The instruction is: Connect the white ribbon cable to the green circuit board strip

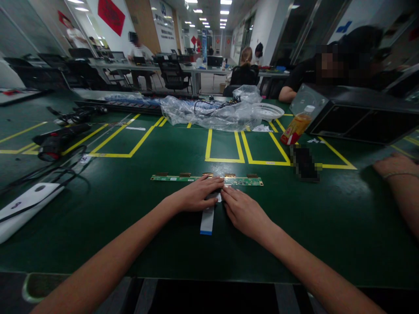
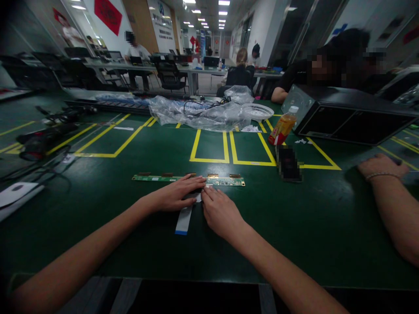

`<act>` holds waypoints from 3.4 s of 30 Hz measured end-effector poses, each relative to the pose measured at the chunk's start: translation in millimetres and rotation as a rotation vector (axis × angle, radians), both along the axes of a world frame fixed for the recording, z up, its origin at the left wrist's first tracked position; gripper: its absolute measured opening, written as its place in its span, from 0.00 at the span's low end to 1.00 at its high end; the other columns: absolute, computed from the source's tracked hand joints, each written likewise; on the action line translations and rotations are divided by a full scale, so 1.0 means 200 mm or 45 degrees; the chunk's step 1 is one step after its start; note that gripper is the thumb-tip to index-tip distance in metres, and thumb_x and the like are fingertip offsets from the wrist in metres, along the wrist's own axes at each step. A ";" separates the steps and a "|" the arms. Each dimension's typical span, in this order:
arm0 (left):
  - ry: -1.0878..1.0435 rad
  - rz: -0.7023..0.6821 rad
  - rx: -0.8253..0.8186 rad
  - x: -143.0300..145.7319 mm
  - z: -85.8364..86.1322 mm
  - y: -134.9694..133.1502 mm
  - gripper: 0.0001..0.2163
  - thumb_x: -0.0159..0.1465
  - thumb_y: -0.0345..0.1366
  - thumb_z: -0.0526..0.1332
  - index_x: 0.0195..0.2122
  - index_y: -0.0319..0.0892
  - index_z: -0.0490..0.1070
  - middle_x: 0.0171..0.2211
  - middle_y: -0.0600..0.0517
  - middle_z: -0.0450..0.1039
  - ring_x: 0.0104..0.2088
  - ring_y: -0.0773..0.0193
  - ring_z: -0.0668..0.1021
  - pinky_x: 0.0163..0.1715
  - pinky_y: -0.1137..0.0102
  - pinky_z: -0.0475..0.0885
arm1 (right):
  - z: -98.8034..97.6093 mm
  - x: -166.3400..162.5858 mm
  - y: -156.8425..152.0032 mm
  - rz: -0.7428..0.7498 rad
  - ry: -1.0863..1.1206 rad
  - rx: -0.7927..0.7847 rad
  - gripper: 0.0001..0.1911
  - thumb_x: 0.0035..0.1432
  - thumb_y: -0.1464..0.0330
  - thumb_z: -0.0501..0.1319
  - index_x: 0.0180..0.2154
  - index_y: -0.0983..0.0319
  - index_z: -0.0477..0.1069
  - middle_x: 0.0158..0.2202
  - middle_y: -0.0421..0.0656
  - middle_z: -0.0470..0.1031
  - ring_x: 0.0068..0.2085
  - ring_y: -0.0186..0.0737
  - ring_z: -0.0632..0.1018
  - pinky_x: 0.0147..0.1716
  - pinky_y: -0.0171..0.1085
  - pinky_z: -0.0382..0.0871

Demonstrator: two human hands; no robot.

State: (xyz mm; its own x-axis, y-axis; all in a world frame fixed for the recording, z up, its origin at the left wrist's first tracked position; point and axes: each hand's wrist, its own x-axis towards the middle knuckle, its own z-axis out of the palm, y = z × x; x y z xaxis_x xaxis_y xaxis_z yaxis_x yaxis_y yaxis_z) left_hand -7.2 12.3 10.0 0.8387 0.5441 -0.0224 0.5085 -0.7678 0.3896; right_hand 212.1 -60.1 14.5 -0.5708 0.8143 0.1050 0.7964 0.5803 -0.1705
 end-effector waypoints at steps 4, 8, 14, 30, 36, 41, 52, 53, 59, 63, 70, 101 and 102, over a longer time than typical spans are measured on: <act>-0.014 0.000 -0.020 0.00 0.00 -0.01 0.28 0.71 0.41 0.54 0.71 0.42 0.53 0.73 0.45 0.48 0.73 0.57 0.51 0.71 0.53 0.40 | -0.03 -0.01 0.00 -0.049 -0.031 0.054 0.24 0.68 0.73 0.51 0.62 0.73 0.67 0.64 0.61 0.68 0.64 0.54 0.70 0.64 0.51 0.64; -0.034 -0.020 -0.023 0.00 0.02 -0.01 0.30 0.69 0.41 0.57 0.71 0.41 0.52 0.72 0.45 0.49 0.72 0.57 0.52 0.71 0.54 0.40 | -0.02 0.00 0.00 -0.039 -0.047 0.046 0.24 0.67 0.75 0.51 0.62 0.72 0.66 0.64 0.60 0.68 0.64 0.54 0.70 0.65 0.51 0.64; -0.032 -0.020 0.044 -0.01 0.01 0.00 0.31 0.70 0.44 0.57 0.71 0.40 0.52 0.72 0.44 0.51 0.72 0.57 0.54 0.71 0.55 0.41 | 0.01 0.03 0.03 -0.021 0.104 0.062 0.20 0.68 0.74 0.52 0.58 0.69 0.70 0.61 0.57 0.72 0.61 0.51 0.74 0.63 0.49 0.65; 0.204 1.018 0.183 -0.39 -0.10 0.31 0.31 0.73 0.45 0.42 0.69 0.25 0.54 0.71 0.33 0.51 0.70 0.45 0.56 0.68 0.50 0.51 | 0.01 0.14 0.15 -0.124 0.470 0.000 0.15 0.68 0.68 0.54 0.50 0.62 0.76 0.48 0.49 0.81 0.50 0.48 0.79 0.53 0.49 0.71; 0.084 1.443 0.286 -0.84 -0.14 0.38 0.42 0.68 0.65 0.39 0.69 0.33 0.56 0.70 0.37 0.55 0.70 0.35 0.52 0.65 0.42 0.49 | 0.01 0.16 0.17 -0.128 0.467 -0.004 0.15 0.68 0.68 0.54 0.49 0.62 0.76 0.48 0.49 0.81 0.50 0.48 0.79 0.52 0.49 0.71; 0.283 1.463 0.173 -0.82 -0.14 0.40 0.45 0.67 0.66 0.40 0.69 0.27 0.56 0.70 0.31 0.51 0.69 0.28 0.51 0.63 0.35 0.47 | 0.03 0.15 0.16 -0.132 0.468 -0.008 0.15 0.68 0.68 0.55 0.49 0.60 0.77 0.47 0.48 0.82 0.49 0.49 0.79 0.51 0.50 0.72; 0.322 0.515 0.232 -0.24 -0.05 0.17 0.36 0.72 0.56 0.46 0.72 0.33 0.51 0.72 0.37 0.46 0.72 0.45 0.49 0.68 0.49 0.48 | 0.02 0.14 0.15 -0.018 0.376 -0.067 0.21 0.68 0.66 0.56 0.60 0.60 0.70 0.61 0.50 0.74 0.61 0.48 0.73 0.62 0.53 0.66; 0.301 0.429 0.233 -0.17 -0.05 0.13 0.36 0.72 0.56 0.47 0.72 0.34 0.51 0.73 0.38 0.46 0.73 0.45 0.49 0.69 0.49 0.47 | 0.01 0.14 0.15 -0.014 0.342 -0.066 0.23 0.68 0.65 0.56 0.62 0.61 0.68 0.63 0.51 0.71 0.64 0.49 0.70 0.64 0.54 0.63; 0.204 0.169 0.231 0.01 -0.04 0.01 0.34 0.73 0.57 0.46 0.72 0.39 0.52 0.73 0.43 0.45 0.73 0.51 0.46 0.70 0.52 0.41 | -0.02 0.10 0.12 0.047 0.165 -0.085 0.27 0.67 0.61 0.58 0.65 0.63 0.64 0.68 0.54 0.64 0.68 0.52 0.64 0.67 0.57 0.56; 0.263 0.494 0.307 -0.17 -0.04 0.15 0.31 0.74 0.53 0.43 0.70 0.36 0.57 0.72 0.41 0.50 0.73 0.49 0.49 0.69 0.49 0.44 | -0.02 0.10 0.11 0.058 0.186 -0.049 0.23 0.68 0.62 0.57 0.61 0.61 0.68 0.65 0.53 0.69 0.65 0.52 0.69 0.65 0.57 0.60; 0.395 1.634 0.198 -0.74 -0.06 0.35 0.37 0.72 0.53 0.41 0.66 0.20 0.55 0.69 0.25 0.50 0.69 0.32 0.55 0.63 0.38 0.53 | -0.01 0.10 0.11 0.070 0.193 -0.063 0.27 0.69 0.61 0.57 0.65 0.64 0.64 0.68 0.54 0.64 0.68 0.53 0.64 0.66 0.56 0.59; 0.075 0.162 0.039 0.06 -0.05 -0.07 0.27 0.74 0.44 0.46 0.72 0.39 0.50 0.73 0.44 0.47 0.73 0.57 0.50 0.70 0.54 0.42 | -0.02 -0.01 0.01 -0.043 0.071 0.017 0.25 0.67 0.69 0.55 0.63 0.71 0.67 0.65 0.59 0.67 0.65 0.53 0.69 0.65 0.50 0.64; 0.078 0.159 0.047 0.06 -0.05 -0.06 0.28 0.74 0.44 0.46 0.72 0.39 0.50 0.73 0.44 0.47 0.73 0.57 0.50 0.70 0.54 0.42 | -0.01 -0.01 0.01 -0.052 0.052 0.019 0.25 0.67 0.69 0.55 0.63 0.72 0.67 0.65 0.59 0.68 0.64 0.54 0.70 0.64 0.50 0.64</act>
State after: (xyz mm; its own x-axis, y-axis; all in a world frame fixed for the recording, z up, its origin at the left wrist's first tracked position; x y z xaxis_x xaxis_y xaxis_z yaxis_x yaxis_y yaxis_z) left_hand 4.4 -0.1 0.0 0.7622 0.6454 -0.0495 0.6228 -0.7103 0.3279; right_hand 209.5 -58.1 11.8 -0.5323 0.8349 0.1396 0.8120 0.5502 -0.1947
